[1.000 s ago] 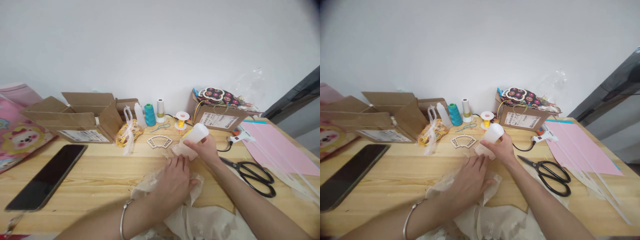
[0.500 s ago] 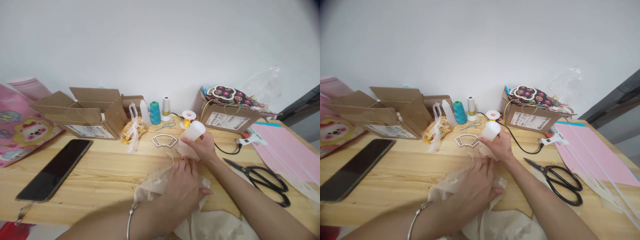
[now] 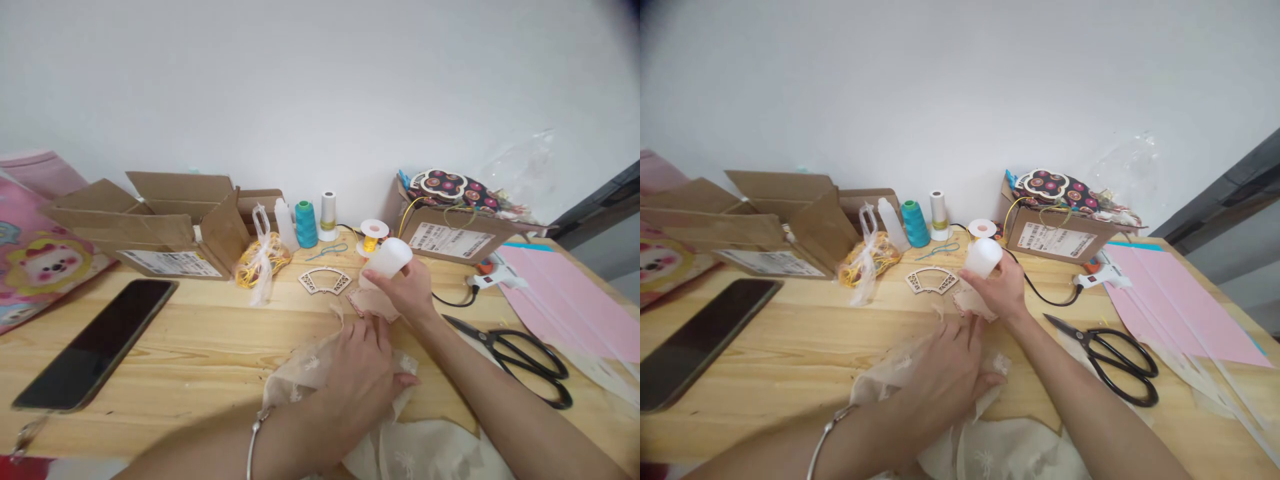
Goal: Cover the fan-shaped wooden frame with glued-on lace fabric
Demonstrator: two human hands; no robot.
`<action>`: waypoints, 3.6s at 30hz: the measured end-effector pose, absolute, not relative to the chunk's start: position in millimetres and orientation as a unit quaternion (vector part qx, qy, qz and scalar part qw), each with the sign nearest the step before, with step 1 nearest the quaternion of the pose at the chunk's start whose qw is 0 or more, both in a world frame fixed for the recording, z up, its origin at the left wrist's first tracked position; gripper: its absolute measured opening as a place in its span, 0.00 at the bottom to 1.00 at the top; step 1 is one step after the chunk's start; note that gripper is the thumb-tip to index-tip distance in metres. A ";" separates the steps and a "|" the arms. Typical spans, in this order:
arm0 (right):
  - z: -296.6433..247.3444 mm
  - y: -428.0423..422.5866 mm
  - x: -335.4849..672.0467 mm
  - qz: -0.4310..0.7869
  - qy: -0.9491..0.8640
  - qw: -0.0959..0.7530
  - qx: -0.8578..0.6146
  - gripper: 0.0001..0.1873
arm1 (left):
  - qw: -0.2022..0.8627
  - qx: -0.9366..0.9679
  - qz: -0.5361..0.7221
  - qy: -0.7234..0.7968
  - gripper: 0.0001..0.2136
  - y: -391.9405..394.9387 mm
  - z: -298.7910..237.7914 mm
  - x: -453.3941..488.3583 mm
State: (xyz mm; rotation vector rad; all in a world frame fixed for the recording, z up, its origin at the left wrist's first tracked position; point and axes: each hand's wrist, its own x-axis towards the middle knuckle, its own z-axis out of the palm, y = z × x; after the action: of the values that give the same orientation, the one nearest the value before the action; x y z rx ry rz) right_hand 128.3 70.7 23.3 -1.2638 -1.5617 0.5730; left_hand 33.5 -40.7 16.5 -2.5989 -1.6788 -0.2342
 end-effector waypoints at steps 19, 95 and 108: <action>26.6 65.2 128.7 0.323 -0.671 0.468 -0.476 0.21 | 0.019 -0.838 -0.081 -0.540 0.35 -39.7 11.9 33.1; 28.9 69.0 146.6 0.338 -0.754 0.405 -0.391 0.19 | -0.326 -0.751 -0.288 -0.497 0.14 35.4 24.1 -41.8; 29.8 68.6 150.3 0.338 -0.745 0.419 -0.394 0.20 | -0.291 -0.767 -0.278 -0.500 0.14 36.5 21.3 -40.3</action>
State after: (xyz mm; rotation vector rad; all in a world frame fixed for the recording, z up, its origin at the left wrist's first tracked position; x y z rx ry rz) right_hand 150.3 68.6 29.8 -0.9870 -1.8690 0.8467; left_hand -40.3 36.5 21.3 -2.9912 -1.9510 -1.0827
